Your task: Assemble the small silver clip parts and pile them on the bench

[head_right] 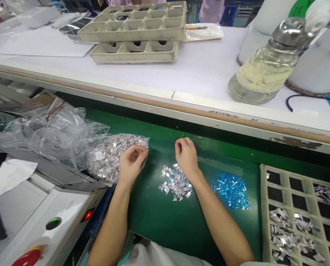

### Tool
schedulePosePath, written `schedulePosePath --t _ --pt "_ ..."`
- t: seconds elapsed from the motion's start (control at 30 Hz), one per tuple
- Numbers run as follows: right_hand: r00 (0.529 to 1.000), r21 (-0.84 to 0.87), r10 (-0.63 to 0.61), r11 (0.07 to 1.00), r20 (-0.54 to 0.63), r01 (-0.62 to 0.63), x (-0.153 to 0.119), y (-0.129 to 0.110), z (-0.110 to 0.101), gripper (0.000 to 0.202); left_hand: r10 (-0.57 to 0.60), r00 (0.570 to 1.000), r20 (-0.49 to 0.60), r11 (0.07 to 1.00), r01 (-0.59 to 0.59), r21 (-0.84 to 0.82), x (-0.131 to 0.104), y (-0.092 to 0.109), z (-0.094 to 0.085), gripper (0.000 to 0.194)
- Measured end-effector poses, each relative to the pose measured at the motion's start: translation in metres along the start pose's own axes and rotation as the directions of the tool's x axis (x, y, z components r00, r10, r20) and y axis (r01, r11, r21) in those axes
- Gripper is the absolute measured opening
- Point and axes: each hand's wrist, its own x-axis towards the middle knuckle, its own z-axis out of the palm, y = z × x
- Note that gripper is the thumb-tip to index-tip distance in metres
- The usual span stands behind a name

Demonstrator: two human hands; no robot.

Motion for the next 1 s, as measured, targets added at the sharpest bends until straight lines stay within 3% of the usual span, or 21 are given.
schedulePosePath --t 0.2,0.4,0.5,1.0 --pt "1.000 0.191 -0.018 0.981 -0.011 0.020 -0.006 -0.022 -0.007 0.012 -0.143 0.988 0.066 0.957 0.155 -0.244 -0.004 0.000 0.007 0.015" --pt "0.984 0.531 0.027 0.839 0.176 -0.118 -0.016 -0.054 -0.005 0.010 -0.105 0.990 0.090 0.933 0.130 -0.336 -0.009 0.003 0.014 0.029" --pt "0.982 0.621 0.067 0.766 0.178 -0.165 -0.020 -0.064 -0.002 0.011 -0.099 0.991 0.091 0.928 0.125 -0.350 -0.011 0.005 0.018 0.026" --pt "0.993 0.475 -0.035 0.880 0.115 -0.024 -0.019 -0.060 -0.003 0.009 -0.092 0.989 0.114 0.955 0.120 -0.269 -0.017 0.004 0.024 0.027"
